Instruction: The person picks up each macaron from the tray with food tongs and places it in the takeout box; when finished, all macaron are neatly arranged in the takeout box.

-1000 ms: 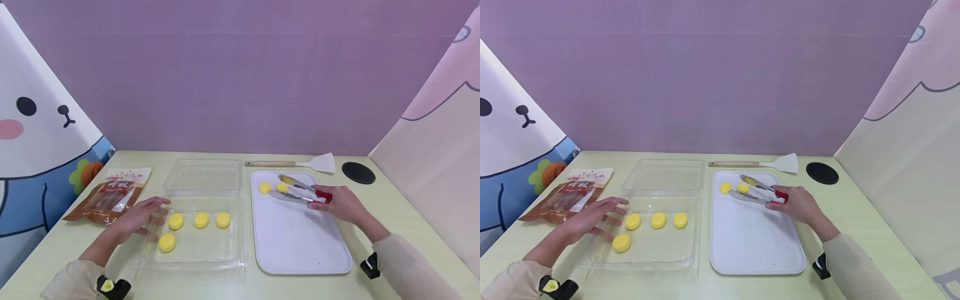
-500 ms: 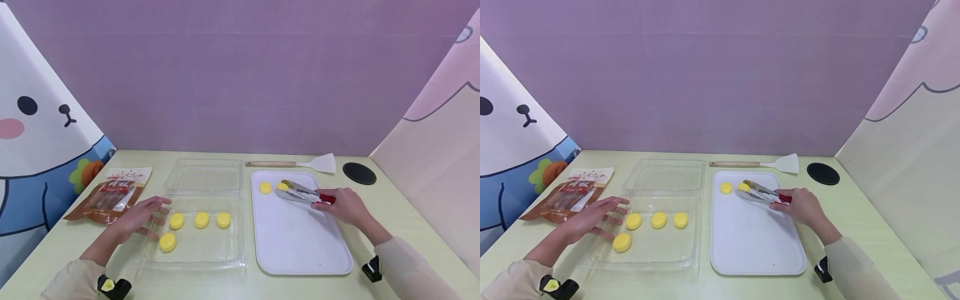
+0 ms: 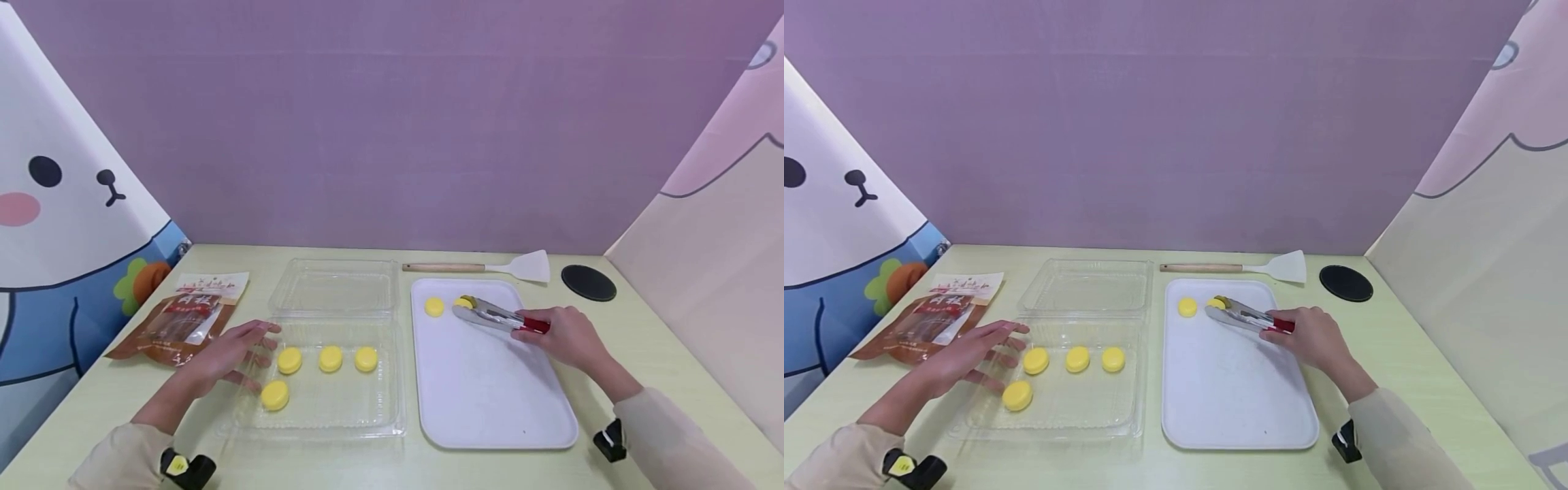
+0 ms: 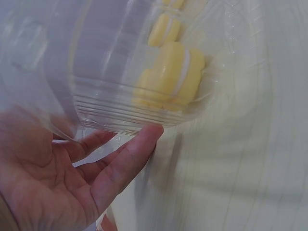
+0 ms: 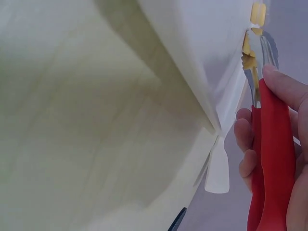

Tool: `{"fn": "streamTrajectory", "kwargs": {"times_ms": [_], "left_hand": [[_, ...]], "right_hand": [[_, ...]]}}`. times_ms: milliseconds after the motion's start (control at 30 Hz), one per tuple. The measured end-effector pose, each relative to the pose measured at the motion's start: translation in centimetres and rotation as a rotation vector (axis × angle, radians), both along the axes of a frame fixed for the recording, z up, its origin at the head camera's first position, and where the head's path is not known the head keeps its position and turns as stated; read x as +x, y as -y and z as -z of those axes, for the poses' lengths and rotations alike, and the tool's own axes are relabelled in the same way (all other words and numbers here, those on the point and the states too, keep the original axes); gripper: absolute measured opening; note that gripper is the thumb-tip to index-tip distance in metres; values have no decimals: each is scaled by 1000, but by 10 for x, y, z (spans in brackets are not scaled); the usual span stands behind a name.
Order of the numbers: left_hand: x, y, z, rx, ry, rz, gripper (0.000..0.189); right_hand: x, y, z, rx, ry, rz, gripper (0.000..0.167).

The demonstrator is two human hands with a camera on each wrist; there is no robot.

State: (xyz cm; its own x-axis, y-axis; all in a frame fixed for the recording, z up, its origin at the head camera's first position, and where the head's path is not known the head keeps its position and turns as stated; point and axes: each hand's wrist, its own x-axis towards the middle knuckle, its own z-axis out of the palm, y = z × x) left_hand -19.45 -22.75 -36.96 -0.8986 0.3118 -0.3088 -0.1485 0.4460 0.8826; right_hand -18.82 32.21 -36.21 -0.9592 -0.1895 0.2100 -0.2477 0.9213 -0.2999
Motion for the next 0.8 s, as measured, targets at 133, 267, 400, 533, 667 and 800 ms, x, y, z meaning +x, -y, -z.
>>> {"fn": "streamTrajectory", "kwargs": {"times_ms": [133, 267, 400, 533, 667, 800], "left_hand": [[1, 0, 0, 1, 0, 0, 57], [1, 0, 0, 8, -1, 0, 58], [1, 0, 0, 10, -5, 5, 58], [1, 1, 0, 6, -4, 10, 59], [0, 1, 0, 1, -5, 9, 58], [0, 1, 0, 2, -8, 9, 57]], "right_hand": [[0, 0, -2, 12, -2, -12, 48], [0, 1, -8, 21, -3, -36, 46], [2, 4, -16, 39, -8, -59, 44], [5, 9, -28, 54, -45, -103, 41], [10, 19, -43, 59, -103, -167, 39], [14, 33, -59, 58, -143, -236, 40]]}}
